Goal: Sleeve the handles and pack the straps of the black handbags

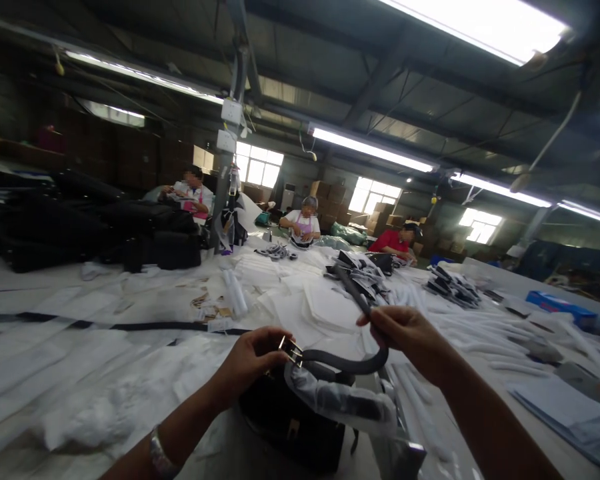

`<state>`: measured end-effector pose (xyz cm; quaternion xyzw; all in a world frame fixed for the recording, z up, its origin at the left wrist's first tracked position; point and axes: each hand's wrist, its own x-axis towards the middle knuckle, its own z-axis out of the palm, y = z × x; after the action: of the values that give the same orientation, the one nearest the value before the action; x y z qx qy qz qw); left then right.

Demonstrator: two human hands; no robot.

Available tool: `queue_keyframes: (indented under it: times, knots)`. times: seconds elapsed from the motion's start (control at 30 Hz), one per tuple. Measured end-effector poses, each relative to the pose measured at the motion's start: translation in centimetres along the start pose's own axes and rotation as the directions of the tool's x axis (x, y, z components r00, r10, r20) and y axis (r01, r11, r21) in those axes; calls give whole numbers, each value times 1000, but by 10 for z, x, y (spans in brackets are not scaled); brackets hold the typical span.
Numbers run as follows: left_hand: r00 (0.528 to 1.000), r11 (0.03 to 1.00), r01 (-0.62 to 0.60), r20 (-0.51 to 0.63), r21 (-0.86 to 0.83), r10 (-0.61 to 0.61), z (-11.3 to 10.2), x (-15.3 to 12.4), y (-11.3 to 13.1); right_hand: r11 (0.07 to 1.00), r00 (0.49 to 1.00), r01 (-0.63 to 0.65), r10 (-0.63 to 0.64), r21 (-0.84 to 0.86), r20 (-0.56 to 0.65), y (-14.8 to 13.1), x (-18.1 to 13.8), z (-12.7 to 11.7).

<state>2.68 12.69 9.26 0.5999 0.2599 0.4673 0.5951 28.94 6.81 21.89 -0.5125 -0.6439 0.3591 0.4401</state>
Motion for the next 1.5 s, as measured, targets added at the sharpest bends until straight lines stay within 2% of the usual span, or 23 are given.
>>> queue_keyframes:
  times: [0.07,0.13,0.23,0.43,0.57,0.63,0.7,0.77,0.83,0.9,1.03,1.13,1.23,1.4,1.5]
  knots:
    - [1000,1000,-3,-6,-22,3,3,0,-1,966,977,-69,116,-248,181,-6,-1,11]
    - [1000,1000,1,-13,-30,-1,5,-1,-1,929,942,-84,192,-360,275,-7,-1,21]
    - [999,999,15,-32,-30,-16,6,-2,-1,901,923,-91,236,-424,303,-4,0,29]
    - [1000,999,4,-23,-52,-6,2,-5,-2,883,903,-96,272,-460,333,-7,3,25]
    - [1000,999,-20,10,47,19,7,-5,-1,898,898,-97,265,-429,352,-7,9,35]
    - [997,988,-77,-1,136,78,10,-5,2,870,931,-20,196,-494,309,-5,12,45]
    - [991,970,-111,-43,217,123,12,-5,7,772,974,137,9,-621,225,-5,13,58]
    - [989,964,-80,-97,252,107,11,-5,11,609,953,297,-241,-735,186,-4,12,69]
    - [990,970,-45,-119,240,76,9,-5,15,490,897,400,-381,-774,223,-3,10,79]
    - [994,980,-48,-91,195,67,8,-7,16,472,884,443,-374,-763,282,-2,10,87]
    - [994,990,-76,-69,118,85,3,-10,15,531,901,433,-290,-728,324,-2,14,94]
    - [983,990,-32,-177,134,56,-10,-10,12,515,893,445,-308,-733,327,-3,19,93]
    - [957,986,38,-290,163,12,-32,-12,8,482,896,437,-303,-759,324,-2,24,90]
    - [925,970,146,-376,194,-64,-72,-22,-11,479,902,431,-220,-765,371,4,32,88]
    - [881,966,210,-457,147,-122,-94,-32,-28,483,909,412,-163,-772,383,5,35,87]
